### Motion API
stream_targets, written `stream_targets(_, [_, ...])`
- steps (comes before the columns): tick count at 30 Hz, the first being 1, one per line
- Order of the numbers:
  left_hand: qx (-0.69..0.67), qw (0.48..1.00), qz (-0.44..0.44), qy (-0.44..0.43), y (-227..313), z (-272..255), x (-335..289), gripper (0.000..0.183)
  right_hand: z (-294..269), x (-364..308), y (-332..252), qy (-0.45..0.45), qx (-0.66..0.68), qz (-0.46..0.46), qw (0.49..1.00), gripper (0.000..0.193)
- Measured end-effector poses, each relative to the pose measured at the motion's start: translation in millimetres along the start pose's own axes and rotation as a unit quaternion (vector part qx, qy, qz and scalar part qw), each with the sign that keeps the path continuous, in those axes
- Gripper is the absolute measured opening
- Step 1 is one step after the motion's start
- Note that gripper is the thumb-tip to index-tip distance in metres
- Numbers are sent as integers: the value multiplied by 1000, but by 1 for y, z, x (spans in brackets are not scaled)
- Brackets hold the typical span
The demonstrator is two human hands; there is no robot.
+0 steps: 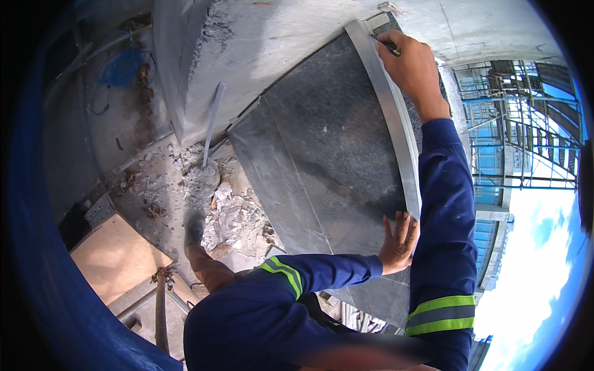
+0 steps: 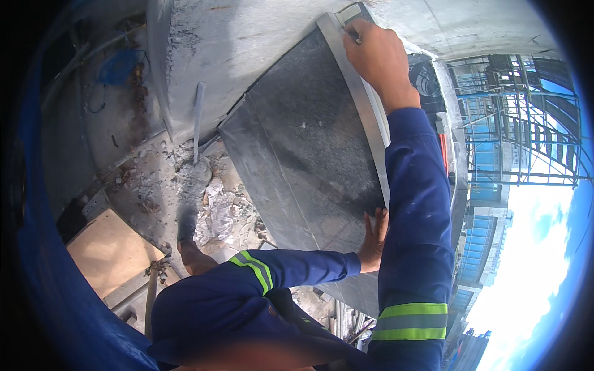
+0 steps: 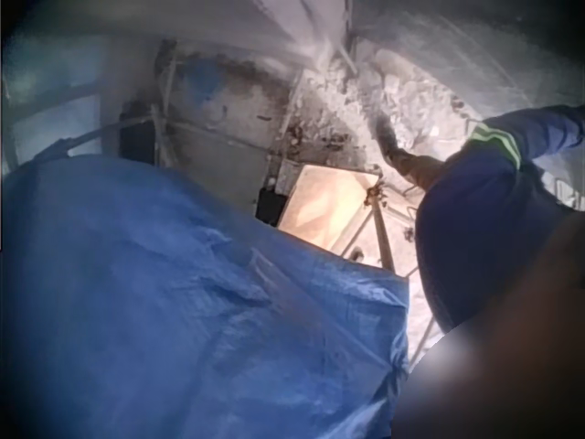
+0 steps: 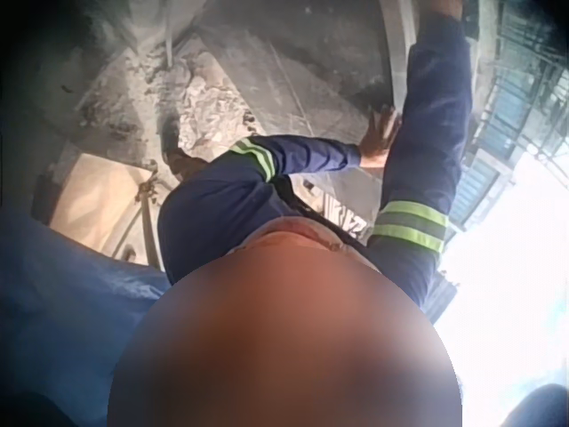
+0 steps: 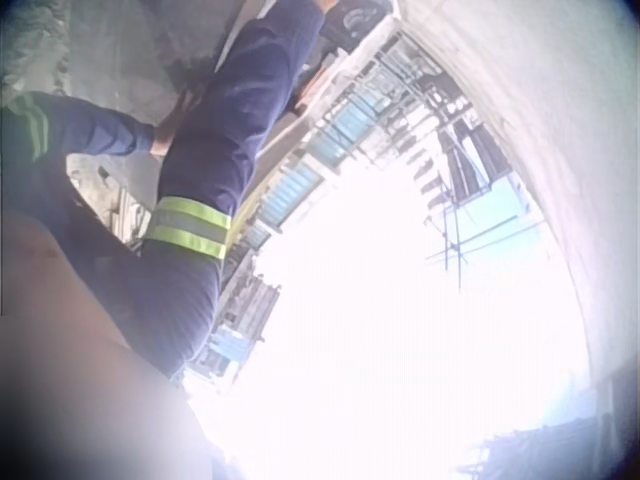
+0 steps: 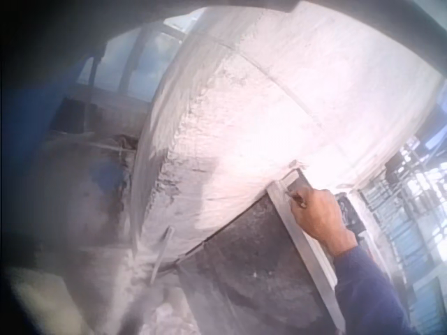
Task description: The person positions a long metal trim strip along the curved edge of a dark stone or concrete structure, repeatedly aligning and pressing it into place. The person uses both hands to hold and adjust the trim along the curve.
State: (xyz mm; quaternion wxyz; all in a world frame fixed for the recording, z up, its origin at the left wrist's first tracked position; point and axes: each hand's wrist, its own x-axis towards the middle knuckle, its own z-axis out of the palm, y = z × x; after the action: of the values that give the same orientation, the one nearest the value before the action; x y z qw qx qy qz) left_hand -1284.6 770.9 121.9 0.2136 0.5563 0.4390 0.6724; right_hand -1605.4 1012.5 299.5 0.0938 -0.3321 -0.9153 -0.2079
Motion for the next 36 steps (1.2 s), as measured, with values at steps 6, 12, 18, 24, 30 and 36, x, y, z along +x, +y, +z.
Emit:
stream_targets(6, [-10, 1000, -2, -7, -2, 3, -3, 158, -39, -94, 8, -45, 7, 34, 998, 20])
stream_targets(12, [12, 1000, -1, -20, -4, 4, -1, 164, -95, -255, 29, -65, 35, 74, 994, 18])
stream_targets(18, [41, 998, -24, -47, -4, 1, 1, 168, -153, -427, 47, -80, 60, 143, 985, 20])
stream_targets(24, [12, 995, -38, -88, -7, -8, 3, 174, -200, -591, 51, -21, 92, 266, 959, 22])
stream_targets(30, [92, 985, -73, -124, 0, -16, 7, 177, -241, -750, 50, 21, 84, 424, 901, 22])
stream_targets(36, [100, 986, -69, -118, -2, -17, 9, 174, -247, -885, 21, 221, 163, 599, 752, 22])
